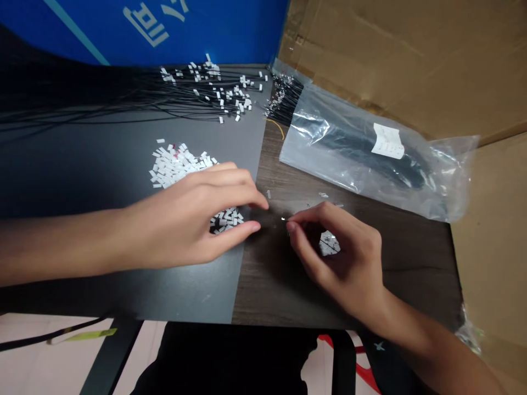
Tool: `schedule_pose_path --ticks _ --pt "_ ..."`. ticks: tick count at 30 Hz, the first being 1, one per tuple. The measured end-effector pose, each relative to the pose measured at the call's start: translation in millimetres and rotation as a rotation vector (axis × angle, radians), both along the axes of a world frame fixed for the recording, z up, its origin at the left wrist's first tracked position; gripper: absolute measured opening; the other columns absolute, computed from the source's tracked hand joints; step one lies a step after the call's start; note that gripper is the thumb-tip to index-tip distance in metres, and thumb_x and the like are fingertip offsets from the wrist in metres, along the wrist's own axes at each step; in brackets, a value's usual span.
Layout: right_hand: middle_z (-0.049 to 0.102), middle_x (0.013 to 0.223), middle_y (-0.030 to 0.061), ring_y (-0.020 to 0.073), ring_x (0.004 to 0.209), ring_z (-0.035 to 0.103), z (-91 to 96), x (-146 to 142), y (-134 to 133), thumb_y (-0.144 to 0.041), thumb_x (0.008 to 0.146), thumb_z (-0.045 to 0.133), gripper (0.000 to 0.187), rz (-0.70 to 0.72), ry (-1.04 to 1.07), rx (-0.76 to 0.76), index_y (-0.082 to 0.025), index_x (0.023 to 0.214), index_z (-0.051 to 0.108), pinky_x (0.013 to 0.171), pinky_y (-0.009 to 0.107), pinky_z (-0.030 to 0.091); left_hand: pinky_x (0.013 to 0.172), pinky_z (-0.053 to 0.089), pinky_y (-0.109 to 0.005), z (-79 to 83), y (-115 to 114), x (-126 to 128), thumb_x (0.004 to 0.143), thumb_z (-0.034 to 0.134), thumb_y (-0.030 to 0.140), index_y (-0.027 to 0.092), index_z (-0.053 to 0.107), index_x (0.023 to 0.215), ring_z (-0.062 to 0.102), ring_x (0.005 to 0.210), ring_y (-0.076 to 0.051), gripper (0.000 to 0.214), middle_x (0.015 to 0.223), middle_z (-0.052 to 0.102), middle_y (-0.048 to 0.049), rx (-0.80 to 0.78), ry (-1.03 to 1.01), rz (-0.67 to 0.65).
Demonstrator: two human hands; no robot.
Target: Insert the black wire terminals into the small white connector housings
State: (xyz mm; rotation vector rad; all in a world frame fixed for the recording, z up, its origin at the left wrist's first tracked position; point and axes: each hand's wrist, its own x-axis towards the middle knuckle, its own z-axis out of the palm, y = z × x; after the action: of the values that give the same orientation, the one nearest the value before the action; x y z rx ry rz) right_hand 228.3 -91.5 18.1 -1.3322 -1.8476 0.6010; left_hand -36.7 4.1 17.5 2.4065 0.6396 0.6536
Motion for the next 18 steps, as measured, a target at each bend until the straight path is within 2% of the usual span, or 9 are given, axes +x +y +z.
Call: schedule_pose_path --ticks 2,6,10,13,18 --pt "0.075 0.083 -0.0003 0.0117 0.071 0.066 0.0 1.4 2.0 -0.012 0.110 0.073 0.013 -0.018 -0.005 -0.027 -0.017 0.100 0.079 0.068 0.026 0.054 0.097 0.060 -0.041 5.0 8.0 -7.0 0.112 0.075 0.029 0.025 0.087 0.123 0.079 0.106 -0.029 0.017 0.116 0.086 -0.0079 0.015 0.129 -0.039" --pt "0.078 0.086 0.0011 0.0122 0.074 0.069 -2.9 1.3 5.5 -0.015 0.110 0.073 0.014 -0.030 0.000 -0.069 -0.017 0.099 0.081 0.071 0.027 0.056 0.096 0.056 -0.042 7.0 13.0 -15.7 0.113 0.067 0.024 0.025 0.086 0.125 0.075 0.110 -0.031 0.023 0.119 0.083 -0.0087 0.003 0.254 -0.126" --pt "0.081 0.088 0.0022 0.0128 0.075 0.070 -5.4 1.1 6.5 -0.017 0.110 0.073 0.014 -0.053 0.012 -0.089 -0.017 0.099 0.082 0.072 0.028 0.056 0.094 0.051 -0.043 4.3 9.1 -16.6 0.111 0.069 0.022 0.028 0.088 0.110 0.069 0.107 -0.031 0.019 0.116 0.078 -0.0082 0.040 0.263 -0.151" --pt "0.080 0.088 0.0016 0.0128 0.074 0.069 -5.5 1.6 5.8 -0.017 0.109 0.073 0.014 -0.051 0.016 -0.094 -0.018 0.098 0.082 0.071 0.029 0.055 0.094 0.048 -0.045 0.8 6.9 -13.2 0.111 0.069 0.019 0.026 0.086 0.099 0.066 0.104 -0.031 0.022 0.114 0.076 -0.0091 0.089 0.230 -0.169" --pt "0.079 0.086 0.0009 0.0123 0.074 0.067 -4.9 1.4 6.6 -0.015 0.109 0.073 0.014 -0.027 0.012 -0.087 -0.018 0.098 0.082 0.071 0.028 0.055 0.094 0.049 -0.044 -0.2 5.1 -8.3 0.113 0.065 0.016 0.023 0.083 0.098 0.065 0.104 -0.030 0.025 0.113 0.075 -0.0091 0.062 0.273 -0.180"
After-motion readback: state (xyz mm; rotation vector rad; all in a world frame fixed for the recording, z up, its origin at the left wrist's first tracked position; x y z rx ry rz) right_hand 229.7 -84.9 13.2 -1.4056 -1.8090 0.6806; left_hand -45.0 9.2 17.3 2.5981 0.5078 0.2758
